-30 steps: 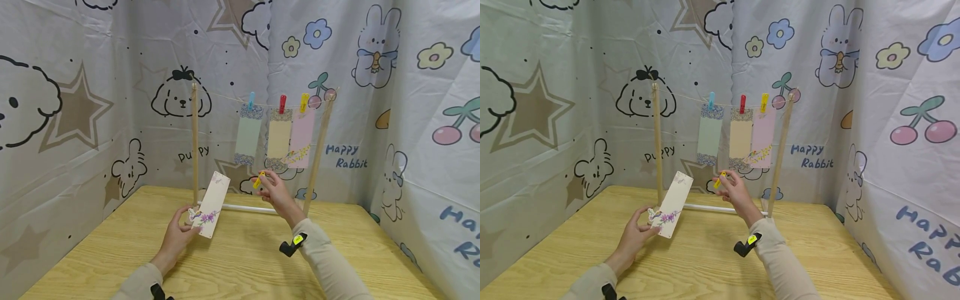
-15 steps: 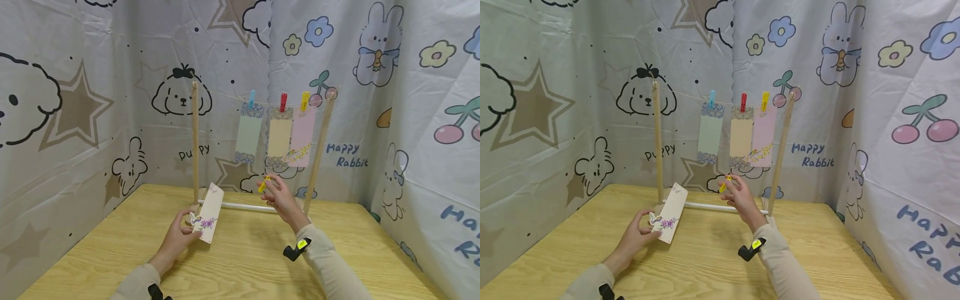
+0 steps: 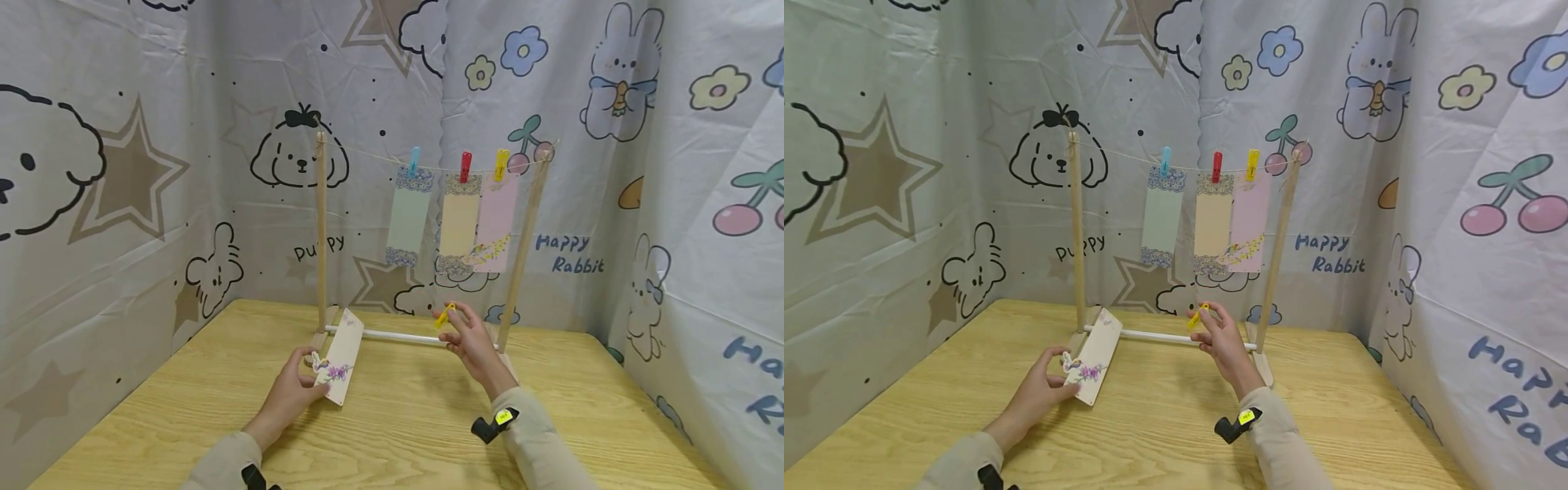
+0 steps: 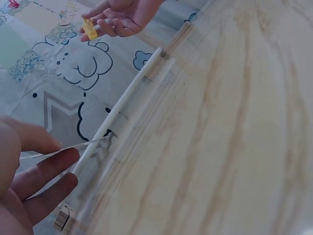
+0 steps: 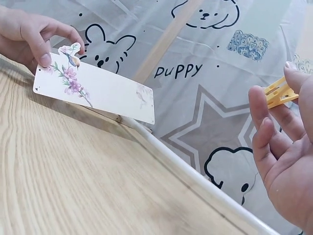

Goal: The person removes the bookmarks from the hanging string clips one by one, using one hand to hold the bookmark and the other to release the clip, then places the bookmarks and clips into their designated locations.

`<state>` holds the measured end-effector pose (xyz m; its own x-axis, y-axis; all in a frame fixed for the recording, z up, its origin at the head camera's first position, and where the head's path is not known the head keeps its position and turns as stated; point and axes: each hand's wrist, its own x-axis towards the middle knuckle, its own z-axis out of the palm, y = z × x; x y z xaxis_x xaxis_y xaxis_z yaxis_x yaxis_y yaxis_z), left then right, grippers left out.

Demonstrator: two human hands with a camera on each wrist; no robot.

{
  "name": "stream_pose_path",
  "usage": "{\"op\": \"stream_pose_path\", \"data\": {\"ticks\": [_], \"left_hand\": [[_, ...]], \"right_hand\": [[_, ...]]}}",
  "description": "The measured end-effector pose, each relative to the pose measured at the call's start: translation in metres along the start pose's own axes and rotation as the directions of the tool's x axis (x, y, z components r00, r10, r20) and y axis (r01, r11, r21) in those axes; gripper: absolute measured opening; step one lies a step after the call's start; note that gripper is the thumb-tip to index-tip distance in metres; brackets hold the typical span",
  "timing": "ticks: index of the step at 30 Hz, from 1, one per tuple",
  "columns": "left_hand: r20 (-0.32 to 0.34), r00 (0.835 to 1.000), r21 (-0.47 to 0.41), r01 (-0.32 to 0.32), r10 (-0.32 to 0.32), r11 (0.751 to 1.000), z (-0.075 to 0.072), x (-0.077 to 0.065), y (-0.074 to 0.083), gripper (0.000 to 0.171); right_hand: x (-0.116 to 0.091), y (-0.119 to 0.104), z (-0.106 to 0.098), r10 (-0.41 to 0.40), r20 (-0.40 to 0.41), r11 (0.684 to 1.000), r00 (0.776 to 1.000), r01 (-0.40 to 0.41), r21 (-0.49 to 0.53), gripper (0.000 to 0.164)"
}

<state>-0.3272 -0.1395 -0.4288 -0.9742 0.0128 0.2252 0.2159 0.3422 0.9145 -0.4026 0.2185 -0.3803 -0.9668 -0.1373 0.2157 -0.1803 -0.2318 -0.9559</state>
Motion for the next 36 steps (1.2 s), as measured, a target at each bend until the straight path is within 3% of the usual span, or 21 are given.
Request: {"op": "stream_pose_path", "data": {"ticks": [7, 12, 16, 23, 36], "left_hand": [[-0.005, 1.000, 0.112, -0.015, 0.016, 0.994, 0.002, -0.003, 0.000, 0.072], [0.004, 0.999, 0.191, -0.046, 0.046, 0.980, 0.002, -0.007, 0.004, 0.073], [0.000, 0.998, 0.293, -0.061, 0.064, 0.954, 0.001, -0.009, 0.007, 0.073], [-0.034, 0.999, 0.439, -0.011, 0.029, 0.899, -0.004, -0.007, 0.008, 0.067], [-0.035, 0.999, 0.534, 0.046, -0.033, 0.844, -0.012, -0.008, 0.009, 0.073]], "right_hand": [[-0.005, 0.012, -0.008, 0.029, 0.061, 0.999, 0.998, -0.028, -0.023, 0.041], [-0.007, 0.019, -0.013, 0.036, 0.044, 0.999, 0.998, -0.035, -0.025, 0.037], [-0.008, 0.023, -0.016, 0.048, 0.021, 0.998, 0.999, -0.048, -0.027, 0.037], [-0.006, 0.026, -0.021, 0.054, -0.006, 0.998, 0.998, -0.055, -0.034, 0.037], [-0.005, 0.031, -0.027, 0.048, -0.060, 0.993, 0.997, -0.054, -0.101, 0.037]]}}
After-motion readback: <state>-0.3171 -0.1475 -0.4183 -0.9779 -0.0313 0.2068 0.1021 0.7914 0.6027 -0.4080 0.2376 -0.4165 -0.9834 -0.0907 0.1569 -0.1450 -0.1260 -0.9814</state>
